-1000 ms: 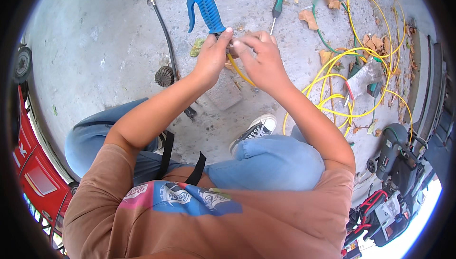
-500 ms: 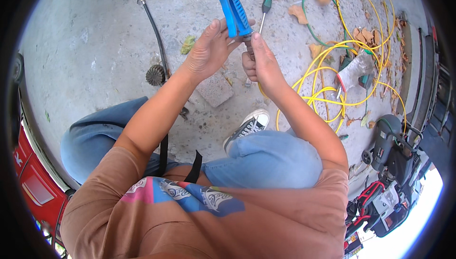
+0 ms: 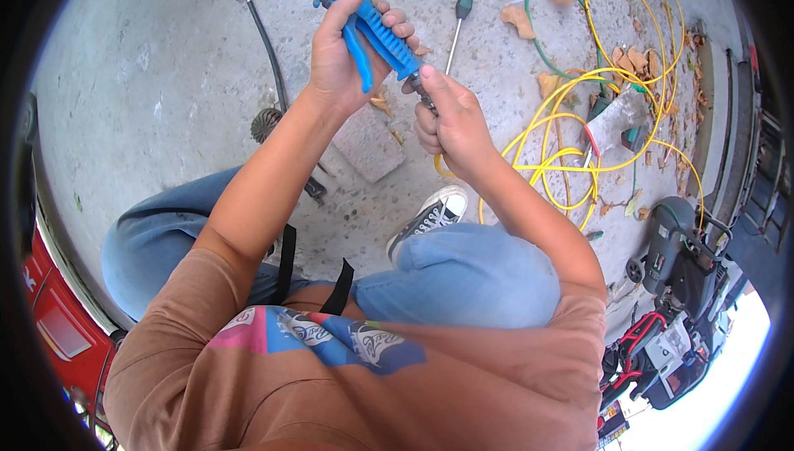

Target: The person assembles a blue air pump by attaching a yellow hose and a black nozzle, then connects the hose to a generator. The person hands the assembled pump to another person and later uses a pressure gauge on a red vehicle's tire.

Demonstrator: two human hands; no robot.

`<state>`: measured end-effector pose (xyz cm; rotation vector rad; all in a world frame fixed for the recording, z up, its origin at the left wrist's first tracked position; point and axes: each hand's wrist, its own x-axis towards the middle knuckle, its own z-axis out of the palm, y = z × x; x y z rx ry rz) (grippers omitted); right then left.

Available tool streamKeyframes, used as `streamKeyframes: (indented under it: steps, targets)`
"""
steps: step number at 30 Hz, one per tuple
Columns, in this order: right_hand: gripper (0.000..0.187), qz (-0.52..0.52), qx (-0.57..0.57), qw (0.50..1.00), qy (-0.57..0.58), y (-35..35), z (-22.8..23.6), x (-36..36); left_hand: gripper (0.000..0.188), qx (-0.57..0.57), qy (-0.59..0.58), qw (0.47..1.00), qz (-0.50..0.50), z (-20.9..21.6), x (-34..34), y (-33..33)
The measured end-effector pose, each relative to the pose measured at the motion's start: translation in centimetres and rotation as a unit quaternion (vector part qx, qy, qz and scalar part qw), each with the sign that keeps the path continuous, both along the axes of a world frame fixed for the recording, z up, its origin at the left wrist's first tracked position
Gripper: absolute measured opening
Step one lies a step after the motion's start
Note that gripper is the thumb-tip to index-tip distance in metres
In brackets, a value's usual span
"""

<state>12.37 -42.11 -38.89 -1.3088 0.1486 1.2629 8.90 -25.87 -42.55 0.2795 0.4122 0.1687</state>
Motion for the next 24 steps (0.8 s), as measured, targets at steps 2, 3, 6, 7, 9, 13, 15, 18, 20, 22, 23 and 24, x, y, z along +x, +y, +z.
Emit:
streamKeyframes:
  steps: [2, 3, 6, 7, 9, 13, 15, 18, 20, 22, 23, 24]
  targets:
    - [0.041, -0.01, 0.01, 1.0, 0.001, 0.2, 0.1, -0.1, 0.031, -0.026, 0.008, 1.0, 0.006, -0.1, 0.2, 0.1]
    - [0.041, -0.013, 0.016, 1.0, 0.008, 0.3, 0.0, -0.2, 0.032, -0.021, 0.014, 1.0, 0.003, -0.2, 0.3, 0.2]
    - [0.041, -0.027, 0.02, 0.999, 0.013, 0.6, -0.2, -0.7, 0.034, -0.016, 0.037, 0.999, 0.001, -0.4, 0.6, 0.5]
    - [0.041, -0.03, 0.019, 0.999, 0.011, 0.8, -0.1, -0.7, 0.034, -0.022, 0.044, 0.999, 0.006, -0.1, 0.7, 0.5]
    - [0.04, -0.029, 0.018, 0.999, 0.042, 1.1, -0.4, -1.0, 0.034, -0.036, 0.045, 0.998, 0.012, 0.0, 0.7, 0.5]
    - [0.04, -0.001, 0.056, 0.991, 0.124, 1.2, -0.7, -0.4, 0.033, -0.052, 0.003, 0.998, 0.022, 0.0, 0.5, 0.7]
    - [0.042, 0.007, 0.056, 0.989, 0.137, 1.4, -0.1, 0.0, 0.033, -0.063, -0.041, 0.997, 0.024, 0.0, 0.5, 0.8]
    - [0.042, -0.004, 0.034, 0.992, 0.125, 1.7, 0.6, 0.3, 0.031, -0.079, -0.024, 0.996, 0.045, -0.4, 0.4, 0.5]
    - [0.042, -0.014, 0.02, 0.995, 0.098, 1.6, 0.1, -0.2, 0.031, -0.074, -0.012, 0.996, 0.046, -0.4, 0.5, 0.4]
    - [0.044, -0.008, 0.026, 0.999, 0.036, 1.4, -0.2, -0.2, 0.034, -0.055, -0.004, 0.997, 0.045, -0.2, 0.7, 0.5]
    - [0.045, -0.004, 0.029, 1.0, 0.005, 1.3, -0.3, -0.2, 0.038, -0.039, 0.005, 0.998, 0.042, 0.1, 0.8, 0.6]
    - [0.045, -0.009, 0.033, 0.999, 0.009, 1.3, -0.5, -0.2, 0.043, -0.024, 0.014, 0.999, 0.038, 0.3, 1.0, 0.7]
